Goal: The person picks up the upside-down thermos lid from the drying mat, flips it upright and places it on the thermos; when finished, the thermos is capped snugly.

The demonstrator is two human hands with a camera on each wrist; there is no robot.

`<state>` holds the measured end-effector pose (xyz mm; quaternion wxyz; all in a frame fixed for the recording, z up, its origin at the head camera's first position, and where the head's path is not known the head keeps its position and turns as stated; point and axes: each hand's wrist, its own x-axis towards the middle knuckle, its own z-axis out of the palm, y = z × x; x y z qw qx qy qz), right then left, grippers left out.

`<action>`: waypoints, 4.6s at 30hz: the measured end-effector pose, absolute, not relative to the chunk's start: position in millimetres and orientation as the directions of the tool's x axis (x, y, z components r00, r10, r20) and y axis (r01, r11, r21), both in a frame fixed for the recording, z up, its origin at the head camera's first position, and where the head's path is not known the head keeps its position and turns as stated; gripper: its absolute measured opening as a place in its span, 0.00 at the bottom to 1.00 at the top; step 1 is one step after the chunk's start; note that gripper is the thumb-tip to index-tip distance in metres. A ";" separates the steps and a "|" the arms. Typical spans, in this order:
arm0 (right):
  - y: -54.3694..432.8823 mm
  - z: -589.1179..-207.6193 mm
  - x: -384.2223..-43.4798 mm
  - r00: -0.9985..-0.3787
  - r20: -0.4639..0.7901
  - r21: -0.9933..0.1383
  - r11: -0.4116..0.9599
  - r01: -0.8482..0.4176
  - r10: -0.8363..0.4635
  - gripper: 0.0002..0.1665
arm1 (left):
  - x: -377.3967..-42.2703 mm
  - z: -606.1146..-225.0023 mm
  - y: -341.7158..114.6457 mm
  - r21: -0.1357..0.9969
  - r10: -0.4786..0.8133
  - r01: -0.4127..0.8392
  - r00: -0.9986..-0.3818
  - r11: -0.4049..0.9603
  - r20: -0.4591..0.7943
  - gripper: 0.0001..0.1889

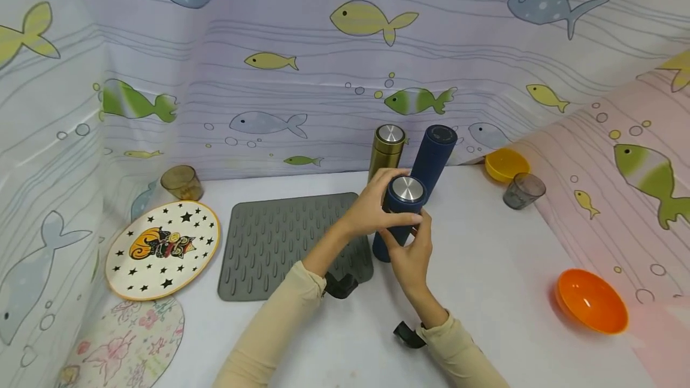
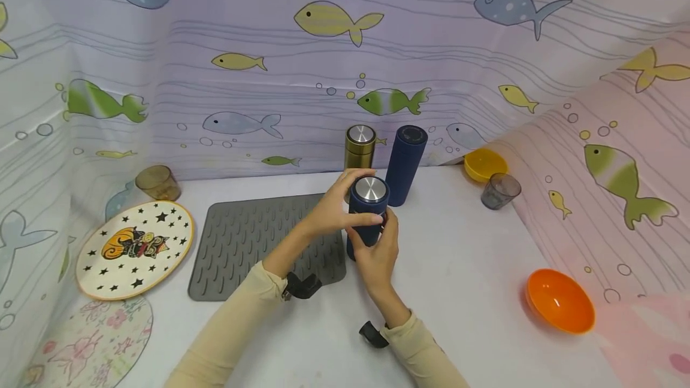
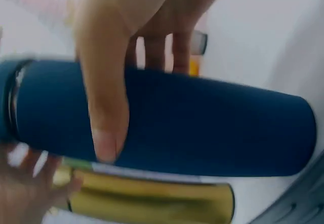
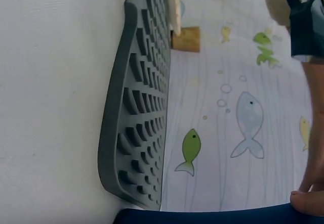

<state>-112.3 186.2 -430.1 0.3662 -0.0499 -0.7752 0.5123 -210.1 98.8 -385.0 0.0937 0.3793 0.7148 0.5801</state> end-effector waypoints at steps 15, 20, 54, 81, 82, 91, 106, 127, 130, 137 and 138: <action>185.4 -427.1 -111.8 -0.736 0.502 -0.844 0.443 -0.302 0.455 0.41 | -218.4 -385.0 92.5 0.935 0.698 0.345 -0.650 -0.084 0.302 0.39; 184.9 -427.5 -111.6 -0.739 0.497 -0.849 0.433 -0.304 0.455 0.40 | -217.3 -383.3 92.1 0.902 0.684 0.429 -0.641 -0.056 0.347 0.40; 184.8 -427.3 -113.0 -0.749 0.493 -0.851 0.422 -0.311 0.442 0.40 | -213.4 -391.1 96.4 0.907 0.657 0.407 -0.656 -0.107 0.372 0.40; 184.1 -428.9 -113.6 -0.751 0.503 -0.846 0.424 -0.325 0.428 0.41 | -216.3 -388.6 95.2 0.906 0.710 0.419 -0.619 -0.065 0.337 0.45; 184.0 -428.9 -113.8 -0.748 0.509 -0.841 0.431 -0.327 0.426 0.41 | -216.3 -387.8 94.9 0.902 0.708 0.432 -0.631 -0.018 0.316 0.45; 183.8 -428.8 -112.7 -0.761 0.484 -0.858 0.406 -0.316 0.431 0.40 | -216.8 -384.7 94.2 0.886 0.675 0.462 -0.667 0.043 0.315 0.50; 184.6 -430.9 -115.0 -0.755 0.507 -0.844 0.418 -0.336 0.416 0.41 | -217.7 -388.1 98.3 0.949 0.700 0.292 -0.654 -0.117 0.287 0.42; 203.9 -427.9 -112.4 -0.790 0.558 -0.773 0.504 -0.385 0.254 0.43 | -235.4 -387.1 94.0 0.964 0.822 0.229 -0.517 -0.137 0.239 0.37; 212.5 -429.2 -113.7 -0.806 0.561 -0.756 0.513 -0.407 0.189 0.43 | -248.0 -387.3 92.8 0.971 0.883 0.180 -0.415 -0.157 0.219 0.38; 234.0 -432.8 -117.0 -0.829 0.502 -0.798 0.502 -0.333 0.248 0.44 | -241.5 -394.4 83.8 0.971 0.841 0.212 -0.500 -0.113 0.207 0.43; 242.9 -434.5 -120.9 -0.823 0.488 -0.814 0.492 -0.308 0.292 0.44 | -238.3 -395.8 79.2 0.968 0.820 0.232 -0.534 -0.091 0.205 0.43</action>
